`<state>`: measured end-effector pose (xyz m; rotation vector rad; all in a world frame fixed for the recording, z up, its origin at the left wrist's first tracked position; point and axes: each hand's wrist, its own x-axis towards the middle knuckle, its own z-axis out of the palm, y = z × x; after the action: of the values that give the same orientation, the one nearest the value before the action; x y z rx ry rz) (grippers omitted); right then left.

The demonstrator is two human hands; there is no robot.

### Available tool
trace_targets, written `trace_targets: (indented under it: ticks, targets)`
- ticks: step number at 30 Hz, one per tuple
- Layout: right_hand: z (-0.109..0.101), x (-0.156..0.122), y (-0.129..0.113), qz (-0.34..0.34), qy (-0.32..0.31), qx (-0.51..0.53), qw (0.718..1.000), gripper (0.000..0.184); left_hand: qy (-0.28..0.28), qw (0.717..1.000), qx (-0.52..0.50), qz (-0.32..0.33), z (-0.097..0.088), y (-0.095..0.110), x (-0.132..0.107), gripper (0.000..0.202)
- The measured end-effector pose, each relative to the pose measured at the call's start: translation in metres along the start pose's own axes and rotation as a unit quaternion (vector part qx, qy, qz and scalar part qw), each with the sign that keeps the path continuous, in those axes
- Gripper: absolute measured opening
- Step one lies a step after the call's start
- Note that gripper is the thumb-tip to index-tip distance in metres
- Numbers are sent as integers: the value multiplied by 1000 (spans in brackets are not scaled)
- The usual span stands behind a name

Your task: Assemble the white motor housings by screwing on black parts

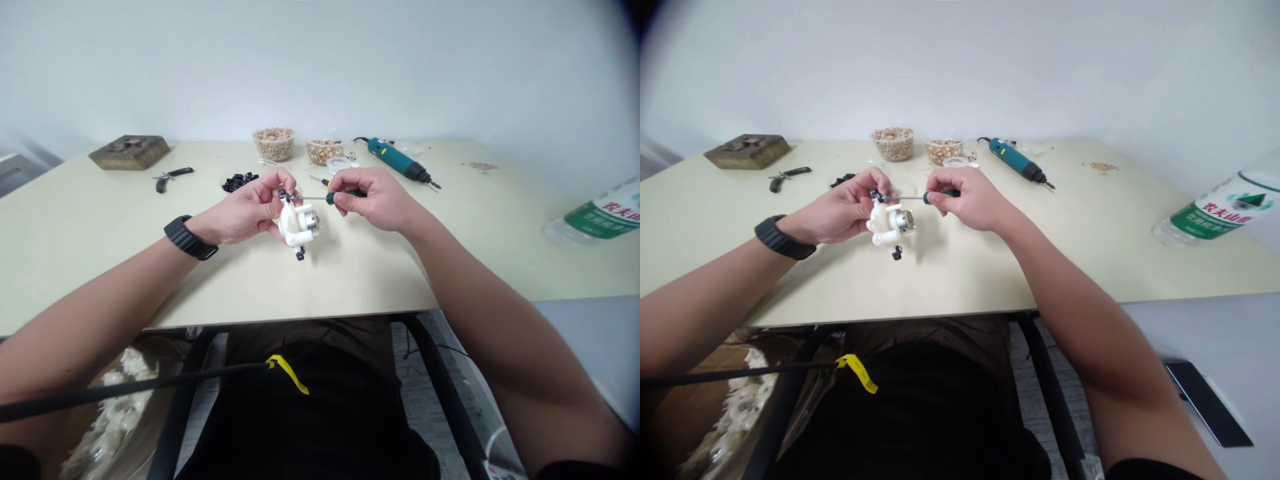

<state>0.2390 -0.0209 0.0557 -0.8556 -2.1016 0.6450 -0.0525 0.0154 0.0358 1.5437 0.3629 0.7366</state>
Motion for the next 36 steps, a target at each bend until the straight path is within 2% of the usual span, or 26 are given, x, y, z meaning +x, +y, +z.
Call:
trace_targets:
  ticks: [7,16,21,26,36]
  targets:
    - [-3,0,0,-2,-25,31,999,29,-12,1000,-18,-9,-2,1,0,40]
    - [1,-2,-7,29,-32,25,999,46,-9,999,-35,-31,0,-1,0,38]
    - [1,0,-7,-7,10,-5,1000,49,12,998,-51,-20,1,-1,-1,39]
    - [3,0,-10,-30,63,-60,996,47,14,998,-62,-25,3,1,-2,40]
    - [5,-1,-8,-39,68,-72,994,31,11,998,-63,-25,5,2,-3,41]
